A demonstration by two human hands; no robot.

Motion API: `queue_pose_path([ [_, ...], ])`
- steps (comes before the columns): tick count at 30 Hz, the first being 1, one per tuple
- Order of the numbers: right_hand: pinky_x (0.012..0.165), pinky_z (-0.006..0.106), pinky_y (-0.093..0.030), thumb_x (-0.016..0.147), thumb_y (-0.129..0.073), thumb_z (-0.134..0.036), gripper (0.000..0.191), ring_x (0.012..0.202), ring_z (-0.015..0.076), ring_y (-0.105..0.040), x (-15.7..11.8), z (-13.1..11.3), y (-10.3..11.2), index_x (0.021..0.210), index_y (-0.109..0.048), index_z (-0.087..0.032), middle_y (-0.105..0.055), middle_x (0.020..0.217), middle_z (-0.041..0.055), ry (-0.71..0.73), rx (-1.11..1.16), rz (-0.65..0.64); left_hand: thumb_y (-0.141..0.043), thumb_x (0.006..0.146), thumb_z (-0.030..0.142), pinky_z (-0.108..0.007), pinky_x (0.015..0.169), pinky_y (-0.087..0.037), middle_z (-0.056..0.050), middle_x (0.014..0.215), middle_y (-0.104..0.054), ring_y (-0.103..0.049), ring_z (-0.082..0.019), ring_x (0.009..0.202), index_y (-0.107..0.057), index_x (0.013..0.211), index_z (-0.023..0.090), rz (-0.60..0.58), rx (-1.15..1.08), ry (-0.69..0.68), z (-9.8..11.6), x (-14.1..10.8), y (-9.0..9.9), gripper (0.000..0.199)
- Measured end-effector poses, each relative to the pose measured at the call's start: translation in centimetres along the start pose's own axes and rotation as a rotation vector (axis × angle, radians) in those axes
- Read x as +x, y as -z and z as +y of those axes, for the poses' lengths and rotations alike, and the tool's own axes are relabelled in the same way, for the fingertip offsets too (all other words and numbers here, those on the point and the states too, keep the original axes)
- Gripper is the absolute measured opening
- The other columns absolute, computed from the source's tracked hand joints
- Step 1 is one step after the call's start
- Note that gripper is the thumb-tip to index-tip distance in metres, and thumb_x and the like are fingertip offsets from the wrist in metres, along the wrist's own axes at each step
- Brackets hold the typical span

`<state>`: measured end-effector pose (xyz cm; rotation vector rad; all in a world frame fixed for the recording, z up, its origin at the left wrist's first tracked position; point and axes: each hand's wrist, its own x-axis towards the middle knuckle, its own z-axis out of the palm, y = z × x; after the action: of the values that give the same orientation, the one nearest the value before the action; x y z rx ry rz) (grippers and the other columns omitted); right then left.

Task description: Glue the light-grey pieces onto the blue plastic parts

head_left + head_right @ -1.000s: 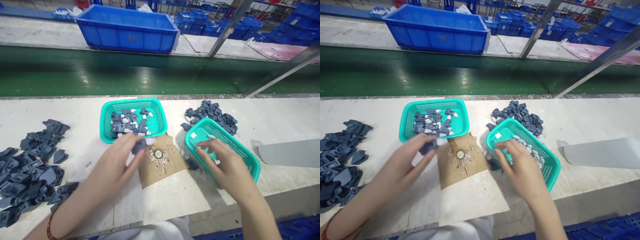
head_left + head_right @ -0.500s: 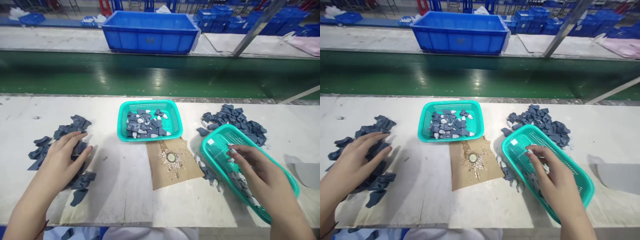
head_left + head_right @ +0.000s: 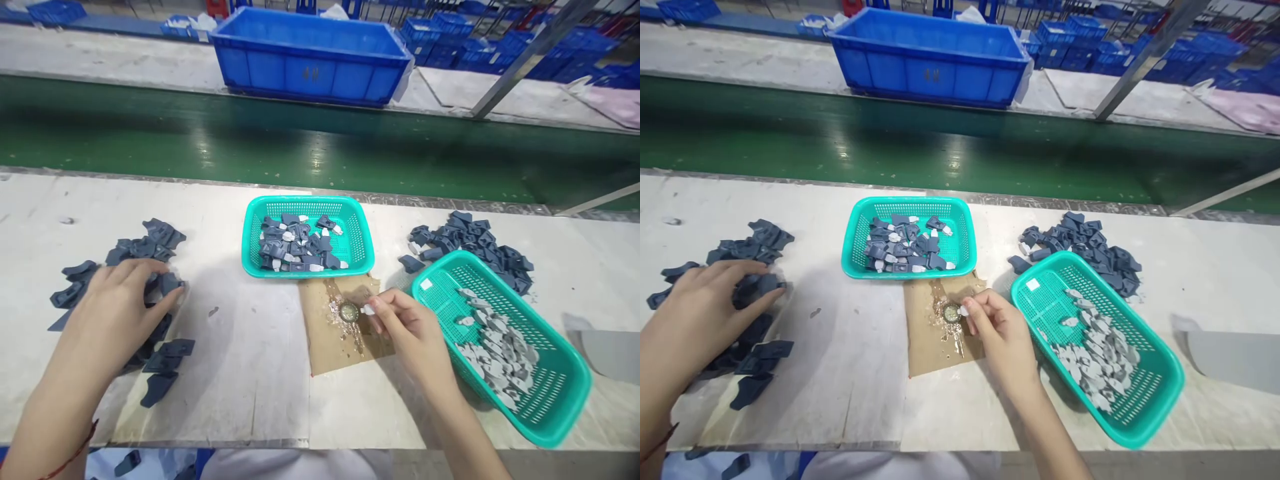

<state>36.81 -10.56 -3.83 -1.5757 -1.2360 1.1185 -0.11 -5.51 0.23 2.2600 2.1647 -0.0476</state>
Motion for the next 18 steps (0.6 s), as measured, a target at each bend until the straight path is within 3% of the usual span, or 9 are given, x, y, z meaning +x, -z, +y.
queue_pose_path([
  [2,0.051,0.024,-0.033,0.096,-0.06,-0.047,0.036,0.053,0.0109,-0.042,0.0,0.5,0.0,0.072,-0.055,-0.02,-0.048,0.057,-0.0049,0.015,-0.054,0.014,-0.059,0.092,0.041,-0.045,0.09,-0.052,-0.014,0.109,-0.07,-0.065,-0.037,0.104,-0.062,0.122,0.015,0.014,-0.156,0.167,1.2,-0.5,0.7,0.04],
  [4,0.053,0.024,-0.035,0.097,-0.059,-0.045,0.034,0.055,0.0116,-0.044,-0.2,0.9,0.0,0.074,-0.056,-0.021,-0.048,0.059,-0.0046,0.039,-0.134,0.02,-0.067,0.087,0.043,-0.036,0.079,-0.053,-0.008,0.102,-0.072,-0.069,-0.03,0.092,-0.062,0.122,0.022,-0.004,-0.492,0.281,2.6,-1.2,1.1,0.041],
  [7,0.054,0.025,-0.037,0.099,-0.056,-0.042,0.031,0.055,0.0122,-0.047,-0.4,1.4,0.1,0.076,-0.057,-0.021,-0.05,0.061,-0.0043,0.098,-0.288,0.011,-0.075,0.083,0.042,-0.027,0.072,-0.053,-0.006,0.105,-0.076,-0.069,-0.022,0.084,-0.071,0.114,0.024,-0.13,-1.061,0.257,4.9,-2.5,0.5,0.036],
  [11,0.052,0.024,-0.036,0.101,-0.054,-0.034,0.026,0.048,0.0118,-0.049,-0.2,1.6,-0.1,0.079,-0.058,-0.021,-0.054,0.059,-0.0047,0.234,-0.487,-0.001,-0.08,0.08,0.038,-0.026,0.074,-0.056,-0.007,0.113,-0.079,-0.07,-0.018,0.083,-0.08,0.092,0.023,-0.353,-1.511,0.249,8.1,-3.7,-1.8,0.019],
  [14,0.05,0.024,-0.036,0.102,-0.053,-0.031,0.026,0.046,0.0129,-0.051,0.0,1.6,-0.4,0.078,-0.058,-0.021,-0.058,0.057,-0.0033,0.328,-0.617,-0.001,-0.086,0.074,0.03,-0.026,0.081,-0.057,-0.006,0.123,-0.076,-0.071,-0.021,0.097,-0.08,0.094,0.025,-0.518,-1.716,0.206,10.7,-4.4,-3.2,0.021],
  [18,0.05,0.024,-0.038,0.103,-0.05,-0.03,0.027,0.047,0.0145,-0.057,0.0,1.5,-0.7,0.079,-0.059,-0.02,-0.066,0.061,0.0005,0.409,-0.715,-0.002,-0.083,0.077,0.027,-0.028,0.084,-0.056,-0.006,0.121,-0.074,-0.068,-0.021,0.102,-0.077,0.1,0.025,-0.636,-1.746,0.154,13.2,-5.3,-3.9,0.024],
])
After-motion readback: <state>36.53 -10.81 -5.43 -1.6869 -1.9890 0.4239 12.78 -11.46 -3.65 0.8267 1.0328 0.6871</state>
